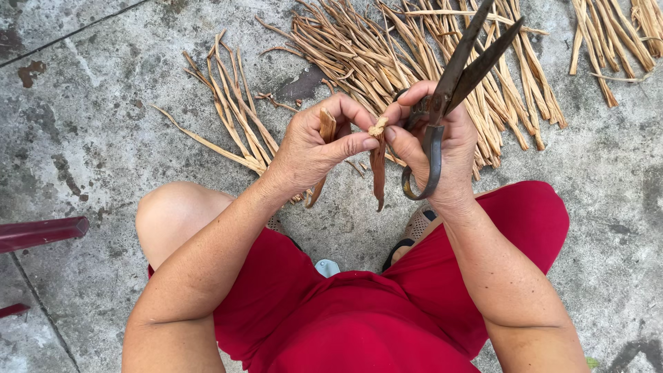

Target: The person sits on a concrete floor and uses shears to trim and split dried plant stems. They pick up stems from a pile, cut them into smaller pieces, and place the trimmed pieces back onto the floor.

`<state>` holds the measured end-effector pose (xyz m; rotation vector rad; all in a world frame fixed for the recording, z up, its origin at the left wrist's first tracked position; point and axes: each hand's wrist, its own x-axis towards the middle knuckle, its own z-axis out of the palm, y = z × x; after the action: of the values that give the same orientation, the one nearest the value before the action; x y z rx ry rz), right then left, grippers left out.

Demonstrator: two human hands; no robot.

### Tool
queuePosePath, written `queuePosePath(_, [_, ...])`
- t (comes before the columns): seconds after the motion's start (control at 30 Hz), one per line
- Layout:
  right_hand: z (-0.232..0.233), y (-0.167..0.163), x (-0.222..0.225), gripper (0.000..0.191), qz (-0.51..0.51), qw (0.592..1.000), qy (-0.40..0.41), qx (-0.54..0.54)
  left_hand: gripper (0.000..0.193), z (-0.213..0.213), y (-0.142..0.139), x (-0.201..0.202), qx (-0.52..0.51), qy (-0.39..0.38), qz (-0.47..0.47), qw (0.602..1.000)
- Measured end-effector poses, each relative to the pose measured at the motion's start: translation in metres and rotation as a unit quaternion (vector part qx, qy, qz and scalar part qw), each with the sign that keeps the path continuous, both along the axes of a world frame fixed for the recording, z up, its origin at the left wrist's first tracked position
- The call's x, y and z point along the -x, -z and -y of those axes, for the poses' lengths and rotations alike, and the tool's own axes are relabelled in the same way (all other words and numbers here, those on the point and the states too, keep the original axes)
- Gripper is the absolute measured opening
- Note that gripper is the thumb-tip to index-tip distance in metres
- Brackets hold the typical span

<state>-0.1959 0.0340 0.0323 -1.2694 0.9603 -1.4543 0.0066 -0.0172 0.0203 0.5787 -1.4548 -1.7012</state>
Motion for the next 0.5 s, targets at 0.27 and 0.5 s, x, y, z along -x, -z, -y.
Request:
queuePosePath(0.27, [-0.0009,-0.0008,-0.0009,0.037,-0.001,0.998,-0.007,0.057,0.016,-0.0047,0.0052,0.0032,-0.007,-0.041,0.006,0.999])
queuePosePath(0.5, [-0.0044,0.0011,-0.0012,0.034,-0.094,0.993,0.034,0.065,0.021,-0.0034,0.0097,0.0069,-0.018,-0.007,0.018,1.000])
